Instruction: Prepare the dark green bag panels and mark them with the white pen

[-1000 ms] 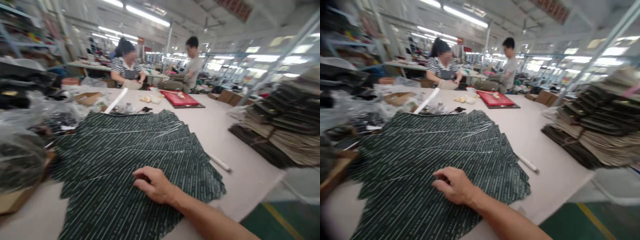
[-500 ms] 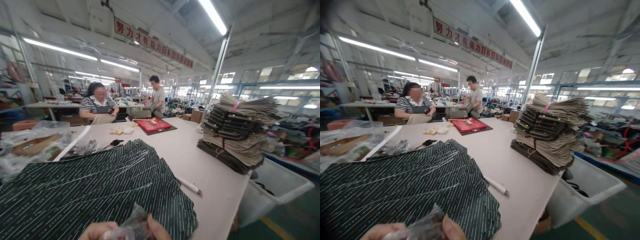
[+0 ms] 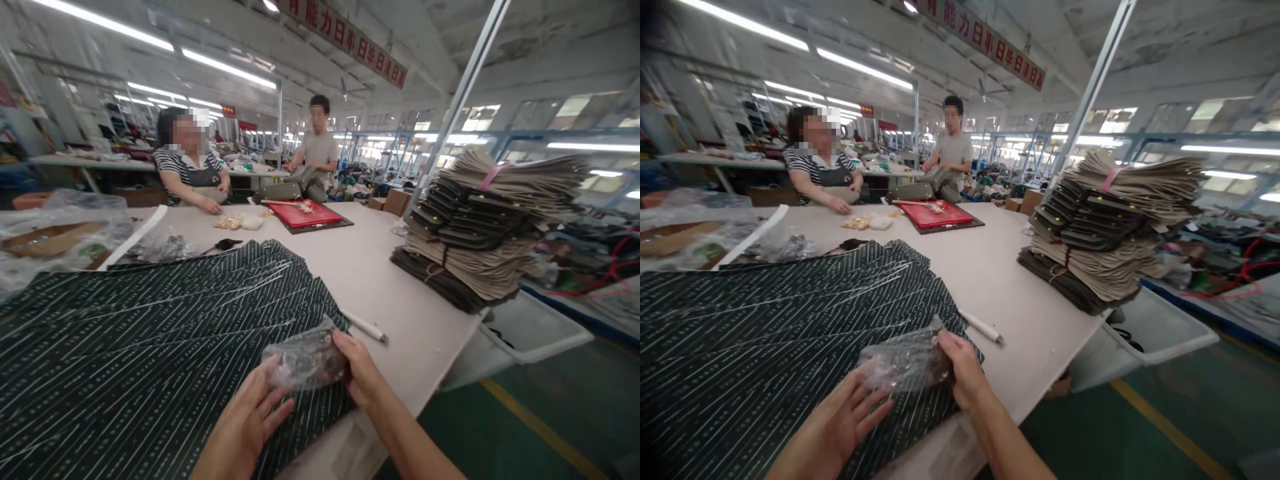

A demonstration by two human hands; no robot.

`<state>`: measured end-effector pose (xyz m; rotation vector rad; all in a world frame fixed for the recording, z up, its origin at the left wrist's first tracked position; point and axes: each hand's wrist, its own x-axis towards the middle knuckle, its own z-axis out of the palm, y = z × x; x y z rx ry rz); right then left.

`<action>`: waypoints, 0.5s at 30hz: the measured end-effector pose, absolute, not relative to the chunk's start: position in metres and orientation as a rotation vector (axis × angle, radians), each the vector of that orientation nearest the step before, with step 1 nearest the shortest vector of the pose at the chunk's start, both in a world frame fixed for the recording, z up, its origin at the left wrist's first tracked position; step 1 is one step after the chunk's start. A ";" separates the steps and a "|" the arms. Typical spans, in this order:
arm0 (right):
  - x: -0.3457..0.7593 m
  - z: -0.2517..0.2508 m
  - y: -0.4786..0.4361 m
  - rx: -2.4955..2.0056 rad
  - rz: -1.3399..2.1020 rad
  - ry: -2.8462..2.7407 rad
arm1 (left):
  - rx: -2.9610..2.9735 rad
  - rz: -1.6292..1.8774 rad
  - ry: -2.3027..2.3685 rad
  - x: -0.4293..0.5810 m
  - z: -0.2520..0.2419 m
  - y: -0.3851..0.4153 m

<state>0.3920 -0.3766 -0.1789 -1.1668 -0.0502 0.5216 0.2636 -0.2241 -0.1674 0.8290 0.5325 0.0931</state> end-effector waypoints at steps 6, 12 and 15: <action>0.437 -0.174 -0.435 -1.261 0.389 -0.036 | 0.831 -0.026 0.408 0.333 -0.166 -0.277; 0.494 -0.185 -0.453 -1.305 0.346 0.099 | 0.760 -0.100 0.463 0.386 -0.177 -0.300; 0.507 -0.184 -0.464 -1.287 0.387 0.174 | 1.046 -0.075 0.372 0.378 -0.182 -0.300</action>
